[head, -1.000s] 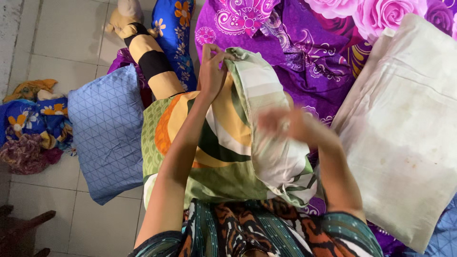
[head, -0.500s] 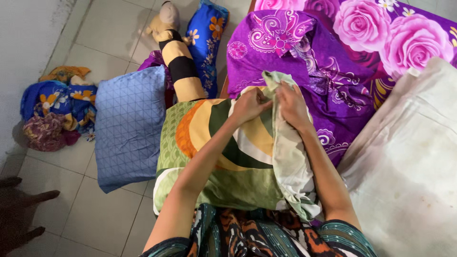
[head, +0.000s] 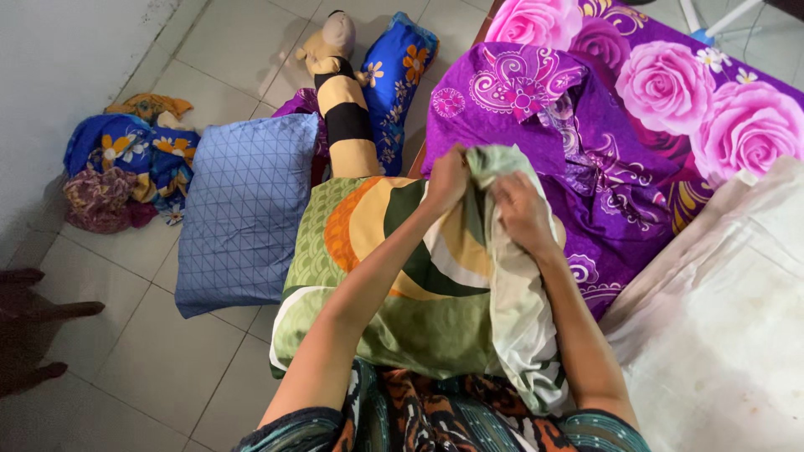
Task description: The person inserts a pillow into a green and yellow patterned pillowcase, then into a blue geometric pillowcase, and finally into a purple paisley pillowcase. The person smooths and adjusts each pillowcase after insertion.
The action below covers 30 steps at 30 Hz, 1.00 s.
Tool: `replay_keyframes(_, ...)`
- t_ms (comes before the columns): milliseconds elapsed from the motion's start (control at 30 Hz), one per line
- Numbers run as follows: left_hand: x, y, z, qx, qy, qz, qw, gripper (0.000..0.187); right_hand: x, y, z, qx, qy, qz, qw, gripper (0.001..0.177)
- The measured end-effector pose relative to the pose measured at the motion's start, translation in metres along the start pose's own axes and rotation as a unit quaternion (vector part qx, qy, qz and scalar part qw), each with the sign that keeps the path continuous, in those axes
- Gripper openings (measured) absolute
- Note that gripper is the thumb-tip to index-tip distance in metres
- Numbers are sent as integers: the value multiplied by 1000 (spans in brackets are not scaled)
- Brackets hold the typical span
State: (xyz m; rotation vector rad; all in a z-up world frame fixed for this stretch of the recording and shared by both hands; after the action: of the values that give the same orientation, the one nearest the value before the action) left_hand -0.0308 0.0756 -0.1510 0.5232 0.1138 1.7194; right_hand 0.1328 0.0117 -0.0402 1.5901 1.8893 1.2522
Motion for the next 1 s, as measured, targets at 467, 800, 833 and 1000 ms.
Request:
replay_keyframes(467,-41,41,145,18,-15,-137,990,20,-10,-100,110,72,-67,-137,986,39)
replay_keyframes(800,-108,116,155,102,-327,-159,926,37,-15,-29,37,-4,93,-86,992,58)
replay_keyframes(833,-112,121,155,98,-296,-178,933,35,-16,-16,19,-34,97,-127,987,51)
replay_keyframes(1000,-121,131,159,214,-378,-200,878,28,-32,31,-35,-73,74,-235,966,29)
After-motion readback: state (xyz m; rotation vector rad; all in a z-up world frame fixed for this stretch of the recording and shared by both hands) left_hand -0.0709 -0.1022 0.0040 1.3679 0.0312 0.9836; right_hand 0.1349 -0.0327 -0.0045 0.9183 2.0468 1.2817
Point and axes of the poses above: each hand's wrist, its own x-axis towards the middle knuckle, its own y-axis out of the back of the hand, z = x × y, the point moved 1 cm from there along x, towards the middle knuckle, and after that the axes turned 5 degrees about -y, right-handed, at the moved point
